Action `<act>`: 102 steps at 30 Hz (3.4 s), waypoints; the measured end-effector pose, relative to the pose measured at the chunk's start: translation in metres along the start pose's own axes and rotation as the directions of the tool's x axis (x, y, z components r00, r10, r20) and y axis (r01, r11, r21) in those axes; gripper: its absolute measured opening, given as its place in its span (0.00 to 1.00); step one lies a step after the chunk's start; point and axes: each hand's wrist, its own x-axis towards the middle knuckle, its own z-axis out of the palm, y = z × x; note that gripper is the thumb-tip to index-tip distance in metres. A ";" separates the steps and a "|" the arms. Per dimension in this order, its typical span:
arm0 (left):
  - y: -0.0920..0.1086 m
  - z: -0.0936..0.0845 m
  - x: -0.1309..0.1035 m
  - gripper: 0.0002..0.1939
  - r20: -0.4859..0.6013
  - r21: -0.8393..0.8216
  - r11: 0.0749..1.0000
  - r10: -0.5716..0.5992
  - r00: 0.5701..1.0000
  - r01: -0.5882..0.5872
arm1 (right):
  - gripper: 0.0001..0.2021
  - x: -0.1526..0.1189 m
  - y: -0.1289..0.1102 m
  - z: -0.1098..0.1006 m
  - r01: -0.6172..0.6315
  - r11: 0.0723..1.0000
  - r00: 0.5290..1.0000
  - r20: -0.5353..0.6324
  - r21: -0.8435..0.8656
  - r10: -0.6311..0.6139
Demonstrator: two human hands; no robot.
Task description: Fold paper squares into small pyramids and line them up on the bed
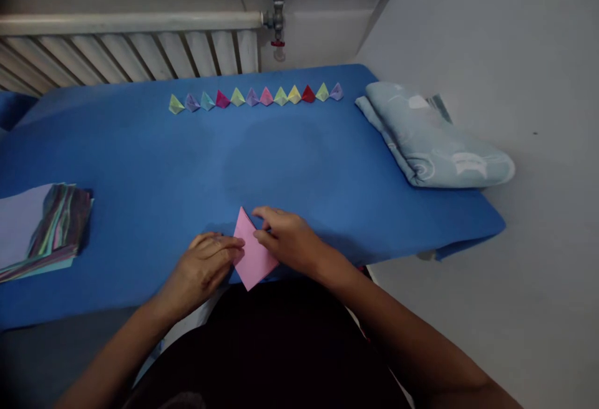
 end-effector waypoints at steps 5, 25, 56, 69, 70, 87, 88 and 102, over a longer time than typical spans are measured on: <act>0.001 -0.005 -0.008 0.18 0.105 0.028 0.999 0.026 0.994 -0.030 | 0.14 -0.041 0.007 0.000 0.269 0.959 0.963 0.058 -0.091 -0.265; 0.003 0.008 -0.003 0.07 -0.100 0.093 0.995 0.048 0.994 -0.039 | 0.07 -0.061 0.024 0.025 0.274 0.911 0.888 -0.282 -0.308 -0.362; 0.011 0.001 -0.004 0.09 -0.008 0.149 0.989 0.000 1.000 0.001 | 0.03 -0.070 0.021 0.031 0.212 0.920 0.885 -0.334 -0.331 -0.324; 0.008 0.002 0.004 0.09 -0.015 0.032 0.983 -0.181 0.983 0.181 | 0.05 -0.066 0.017 0.033 0.091 0.967 0.920 -0.350 -0.240 -0.173; 0.008 0.002 0.004 0.10 -0.011 0.030 0.981 -0.193 0.981 0.193 | 0.05 -0.065 0.016 0.033 0.081 0.968 0.923 -0.350 -0.237 -0.163; 0.005 0.010 0.010 0.11 0.002 0.067 0.960 -0.273 0.962 0.273 | 0.05 -0.060 0.008 0.034 -0.022 0.977 0.936 -0.349 -0.210 -0.054; 0.004 0.011 0.010 0.11 -0.002 0.076 0.962 -0.264 0.964 0.264 | 0.05 -0.060 0.008 0.034 -0.023 0.977 0.935 -0.351 -0.210 -0.053; 0.003 0.017 0.007 0.08 -0.081 0.194 0.953 -0.219 0.972 0.231 | 0.04 -0.060 0.004 0.034 -0.082 0.975 0.944 -0.328 -0.207 0.010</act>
